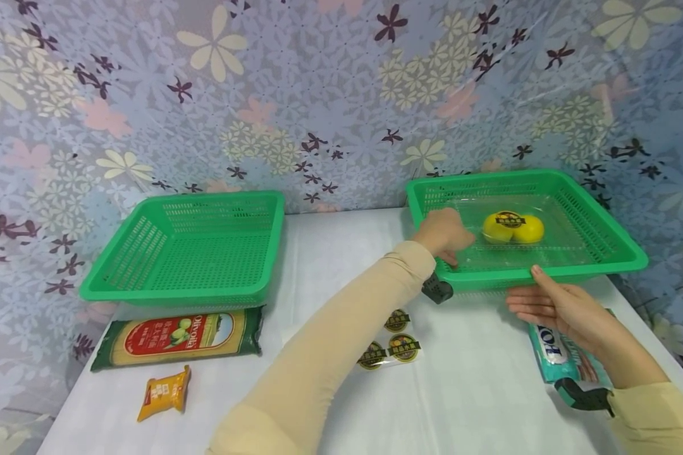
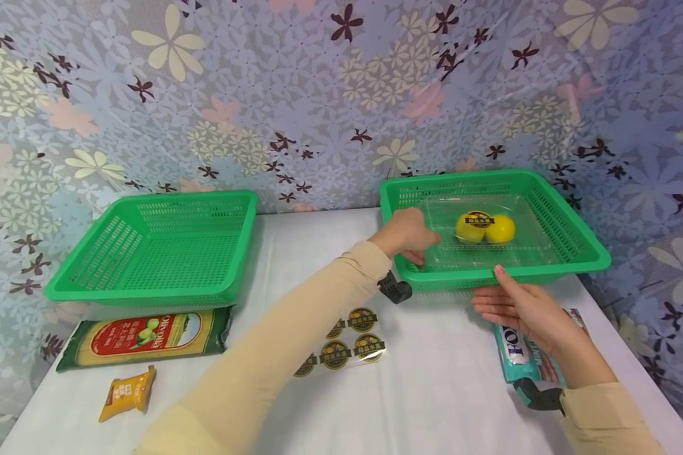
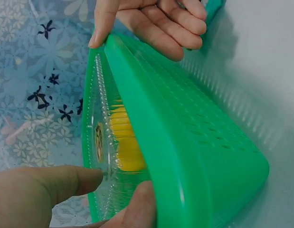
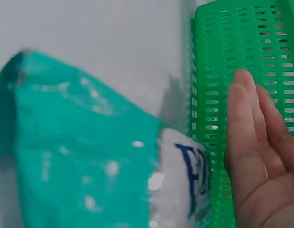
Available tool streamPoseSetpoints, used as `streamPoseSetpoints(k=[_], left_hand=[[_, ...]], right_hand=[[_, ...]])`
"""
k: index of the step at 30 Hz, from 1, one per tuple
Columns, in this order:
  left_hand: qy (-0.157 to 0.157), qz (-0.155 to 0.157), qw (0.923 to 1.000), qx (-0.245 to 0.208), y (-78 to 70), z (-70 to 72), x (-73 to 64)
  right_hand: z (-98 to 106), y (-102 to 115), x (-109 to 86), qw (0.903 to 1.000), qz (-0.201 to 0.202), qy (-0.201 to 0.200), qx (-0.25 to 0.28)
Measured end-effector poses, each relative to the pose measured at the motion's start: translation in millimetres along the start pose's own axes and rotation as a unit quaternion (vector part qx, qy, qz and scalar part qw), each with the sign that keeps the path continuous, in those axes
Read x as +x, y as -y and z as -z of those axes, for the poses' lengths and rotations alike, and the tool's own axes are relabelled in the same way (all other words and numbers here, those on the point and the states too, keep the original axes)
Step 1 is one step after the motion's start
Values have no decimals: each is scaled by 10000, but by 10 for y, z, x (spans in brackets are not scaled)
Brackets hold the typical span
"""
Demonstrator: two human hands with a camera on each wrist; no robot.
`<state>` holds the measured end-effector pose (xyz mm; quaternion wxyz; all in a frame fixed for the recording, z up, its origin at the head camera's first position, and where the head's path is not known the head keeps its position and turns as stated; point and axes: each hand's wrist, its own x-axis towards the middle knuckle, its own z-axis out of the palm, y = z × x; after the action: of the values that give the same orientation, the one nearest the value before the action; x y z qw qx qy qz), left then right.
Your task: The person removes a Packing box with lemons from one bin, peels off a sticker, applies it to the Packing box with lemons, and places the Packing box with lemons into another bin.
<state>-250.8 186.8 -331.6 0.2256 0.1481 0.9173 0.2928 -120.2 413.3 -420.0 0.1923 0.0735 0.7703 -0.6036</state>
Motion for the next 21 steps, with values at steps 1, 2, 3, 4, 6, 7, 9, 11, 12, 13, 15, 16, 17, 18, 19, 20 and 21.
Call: streamPoseSetpoints(k=[1,2,3,4,6,7,9,11,12,13,15,16,17,18,19,20,21], left_hand=[[-13,-85,9999,-77,20,9,-7],[-44,-142,9998,-165,42,21,-18],[-64,-188,9994,-285,66,33,-29],[-67,-278,9987,-430,94,51,-46],[-79,-465,9966,-669,160,91,-80],[-66,-572,9953,-779,196,115,-96],[-34,-797,9925,-930,273,169,-133],[42,-1005,9891,-1072,358,223,-182],[70,-1120,9883,-1034,402,252,-212],[77,-1254,9873,-973,447,280,-248],[16,-1517,9859,-711,543,324,-329],[-42,-1638,9850,-544,592,345,-376],[-160,-1718,9845,-310,641,361,-426],[-281,-1815,9829,-116,696,378,-479],[-400,-1865,9816,42,752,394,-534],[-502,-1882,9807,156,810,410,-592],[-595,-1869,9802,256,870,426,-650]], right_hand=[[-9,11,0,9999,-10,63,-104],[-20,23,-2,9997,-27,104,-209],[-30,36,-7,9992,-7,178,-349],[-41,50,-12,9983,23,265,-510],[-69,82,-23,9950,149,464,-877],[-84,100,-29,9928,228,560,-1039],[-115,142,-42,9884,359,727,-1282],[-144,188,-50,9856,400,831,-1416],[-156,211,-55,9844,442,872,-1461],[-167,234,-59,9834,493,892,-1501],[-191,279,-67,9813,630,937,-1561],[-207,299,-75,9801,725,952,-1583],[-226,321,-85,9792,804,948,-1604],[-247,343,-96,9778,909,952,-1631],[-271,369,-107,9770,961,936,-1657],[-298,397,-119,9760,1004,912,-1702],[-328,425,-133,9740,1066,865,-1800]])
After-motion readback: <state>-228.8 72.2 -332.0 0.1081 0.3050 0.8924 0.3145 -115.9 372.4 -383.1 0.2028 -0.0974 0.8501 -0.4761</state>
